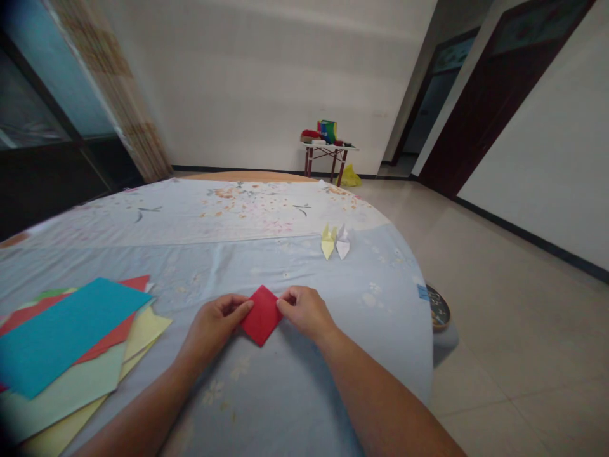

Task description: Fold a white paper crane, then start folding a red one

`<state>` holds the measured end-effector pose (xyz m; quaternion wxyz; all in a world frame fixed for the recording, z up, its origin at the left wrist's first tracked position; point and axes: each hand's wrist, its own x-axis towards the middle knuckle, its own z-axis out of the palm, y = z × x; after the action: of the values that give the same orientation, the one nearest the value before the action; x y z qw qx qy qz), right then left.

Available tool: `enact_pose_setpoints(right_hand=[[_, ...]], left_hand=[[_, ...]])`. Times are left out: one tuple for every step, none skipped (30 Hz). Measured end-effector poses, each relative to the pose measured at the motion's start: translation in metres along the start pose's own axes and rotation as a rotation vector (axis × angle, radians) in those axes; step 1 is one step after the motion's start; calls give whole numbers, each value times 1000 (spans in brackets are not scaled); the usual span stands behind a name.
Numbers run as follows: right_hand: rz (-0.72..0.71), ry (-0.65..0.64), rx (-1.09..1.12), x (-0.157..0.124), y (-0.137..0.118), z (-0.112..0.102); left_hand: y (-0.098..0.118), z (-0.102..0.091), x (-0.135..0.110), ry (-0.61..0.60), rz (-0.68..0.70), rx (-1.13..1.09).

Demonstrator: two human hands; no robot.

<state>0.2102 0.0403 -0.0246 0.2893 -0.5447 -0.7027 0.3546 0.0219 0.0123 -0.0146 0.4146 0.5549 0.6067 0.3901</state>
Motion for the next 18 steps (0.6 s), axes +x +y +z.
enact_pose_setpoints(right_hand=[[4,-6,-61,0,0,0],[5,-11,-118,-1,0,0],[1,-19,-166,-1,0,0],[-4,-25,-205,-2,-1,-1],[-10,-29,-234,-2,-2,-1],[-14,-30,-257,-3,-3,-2],[-17,-31,-273,-4,-5,-3],[-19,-32,-287,-4,-6,-3],[-20,-34,-298,-5,-7,-4],[-18,-33,-308,-5,-8,-4],[-18,-32,-318,-6,-8,-4],[-18,-27,-331,-6,-9,-4],[-22,-22,-346,-6,-9,-3],[-32,-16,-364,-6,-9,-3],[-49,-9,-384,-6,-8,-3],[-73,-3,-404,-6,-8,-3],[-100,1,-421,-6,-7,-4],[-123,4,-433,-6,-7,-4]], left_hand=[[-1,-1,-1,32,36,97],[-2,-2,-2,74,90,218],[-3,-2,-3,115,163,350],[-3,-2,-5,143,251,475],[-3,-1,-7,150,339,577],[-2,-1,-9,130,416,647],[-1,0,-11,91,478,704],[0,2,-12,41,522,754],[1,3,-14,-7,547,796],[1,4,-16,-42,558,830],[1,5,-17,-66,558,854],[1,6,-17,-77,552,870],[1,7,-18,-81,543,881],[0,8,-18,-84,536,888],[0,9,-18,-86,530,894],[-1,10,-19,-89,528,897],[-1,10,-18,-92,528,899],[-1,11,-18,-93,529,899]])
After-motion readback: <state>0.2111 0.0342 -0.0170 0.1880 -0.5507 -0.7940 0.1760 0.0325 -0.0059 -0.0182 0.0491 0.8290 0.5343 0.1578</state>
